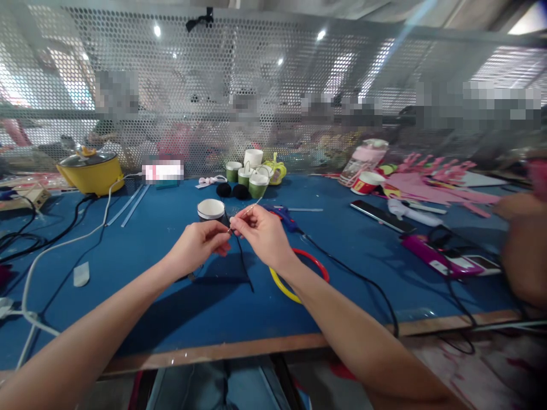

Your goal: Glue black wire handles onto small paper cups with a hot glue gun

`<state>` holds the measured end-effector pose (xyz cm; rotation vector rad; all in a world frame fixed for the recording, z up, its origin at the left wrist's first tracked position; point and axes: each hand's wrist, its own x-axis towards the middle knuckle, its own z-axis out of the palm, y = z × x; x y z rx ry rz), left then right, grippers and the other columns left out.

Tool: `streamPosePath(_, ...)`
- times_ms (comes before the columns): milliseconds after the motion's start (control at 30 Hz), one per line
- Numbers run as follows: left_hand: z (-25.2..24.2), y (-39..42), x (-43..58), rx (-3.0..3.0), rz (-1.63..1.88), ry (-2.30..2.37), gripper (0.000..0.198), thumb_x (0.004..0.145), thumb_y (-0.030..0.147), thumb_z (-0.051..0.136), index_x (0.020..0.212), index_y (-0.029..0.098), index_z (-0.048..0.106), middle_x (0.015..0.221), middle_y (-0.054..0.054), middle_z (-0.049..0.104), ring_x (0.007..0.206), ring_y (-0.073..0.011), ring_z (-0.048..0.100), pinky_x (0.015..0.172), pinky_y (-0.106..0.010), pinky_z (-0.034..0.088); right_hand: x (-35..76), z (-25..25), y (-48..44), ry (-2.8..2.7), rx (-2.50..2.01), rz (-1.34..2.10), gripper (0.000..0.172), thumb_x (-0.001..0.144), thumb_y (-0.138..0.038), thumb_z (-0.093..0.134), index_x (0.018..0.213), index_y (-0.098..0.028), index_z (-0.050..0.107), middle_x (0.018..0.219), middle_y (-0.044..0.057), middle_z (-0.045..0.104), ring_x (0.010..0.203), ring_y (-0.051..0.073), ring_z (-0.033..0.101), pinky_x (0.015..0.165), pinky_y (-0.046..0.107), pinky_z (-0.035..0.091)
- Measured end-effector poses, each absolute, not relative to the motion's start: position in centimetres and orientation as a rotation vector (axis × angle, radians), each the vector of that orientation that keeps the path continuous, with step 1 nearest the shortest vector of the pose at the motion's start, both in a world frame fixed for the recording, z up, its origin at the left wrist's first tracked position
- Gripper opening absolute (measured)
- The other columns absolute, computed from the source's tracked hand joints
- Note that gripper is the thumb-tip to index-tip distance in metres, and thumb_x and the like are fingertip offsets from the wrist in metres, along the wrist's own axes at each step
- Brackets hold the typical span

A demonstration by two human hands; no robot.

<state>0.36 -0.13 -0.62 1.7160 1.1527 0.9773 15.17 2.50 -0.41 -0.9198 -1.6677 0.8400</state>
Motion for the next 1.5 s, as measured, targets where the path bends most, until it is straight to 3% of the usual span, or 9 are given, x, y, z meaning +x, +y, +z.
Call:
streamPosePath(133,-0.5,-0.4,0.4,1.930,0.978,1.318,0.016,0.079,0.026,0.045,0.074,0.016,0.057,0.062,-0.001,0.063,0.054,-0.0125,0.060,0.056,-0.023,0.046,15.4,-0.4,2.9,-1.672,-0.930,0.917,0.015,0.071,-0.028,0.060,0.069,-0.016,0.050,0.060,-0.001,0.057,0.053,0.010,0.055,0.051,0.024,0.046)
streamPosePath(300,-0.6,-0.4,0.4,1.800,0.957,1.174,0.017,0.080,0.030,0.045,0.075,0.016,0.053,0.060,-0.001,0.061,0.051,-0.0122,0.060,0.052,-0.023,0.047,15.2,-0.5,2.7,-1.705,-0.900,0.946,0.020,0.070,-0.033,0.062,0.067,-0.017,0.051,0.058,-0.001,0.056,0.054,0.010,0.055,0.052,0.024,0.046)
streamPosePath(700,-0.6,-0.3,0.7,1.556,0.958,1.063,0.016,0.080,0.029,0.048,0.072,0.014,0.049,0.055,0.002,0.059,0.044,-0.0086,0.058,0.047,-0.019,0.046,14.8,-0.4,1.7,-1.674,-0.899,0.827,0.013,0.073,-0.026,0.058,0.067,-0.017,0.051,0.059,-0.001,0.056,0.055,0.010,0.055,0.055,0.024,0.046)
streamPosePath(867,-0.5,0.2,0.2,1.450,0.904,1.050,0.018,0.077,0.030,0.054,0.071,0.013,0.052,0.056,0.001,0.061,0.049,-0.0091,0.059,0.051,-0.020,0.045,15.0,-0.3,1.8,-1.719,-0.892,0.790,0.015,0.074,-0.029,0.058,0.067,-0.017,0.051,0.060,-0.001,0.057,0.054,0.010,0.054,0.053,0.024,0.047)
streamPosePath(967,-0.2,0.6,-0.6,1.415,0.830,0.982,0.021,0.076,0.032,0.055,0.068,0.012,0.057,0.063,-0.002,0.064,0.060,-0.0091,0.060,0.062,-0.021,0.045,15.3,0.0,2.0,-1.712,-0.889,0.851,0.017,0.073,-0.031,0.059,0.068,-0.017,0.052,0.060,0.000,0.057,0.053,0.010,0.055,0.051,0.024,0.046)
streamPosePath(1133,-0.1,0.9,-1.5,1.477,0.768,0.912,0.016,0.072,0.029,0.059,0.073,0.013,0.063,0.062,0.001,0.059,0.060,-0.0068,0.052,0.061,-0.019,0.040,15.8,0.2,2.5,-1.676,-0.869,0.994,0.020,0.071,-0.034,0.061,0.070,-0.016,0.053,0.062,0.000,0.060,0.053,0.009,0.056,0.052,0.023,0.048)
streamPosePath(1500,-0.1,0.6,-0.8,1.719,0.866,0.978,0.019,0.074,0.029,0.053,0.063,0.013,0.053,0.056,0.003,0.048,0.054,-0.0069,0.042,0.054,-0.020,0.034,15.4,0.1,2.3,-1.706,-0.869,1.048,0.021,0.070,-0.035,0.062,0.069,-0.016,0.052,0.059,-0.001,0.058,0.052,0.009,0.056,0.050,0.022,0.048)
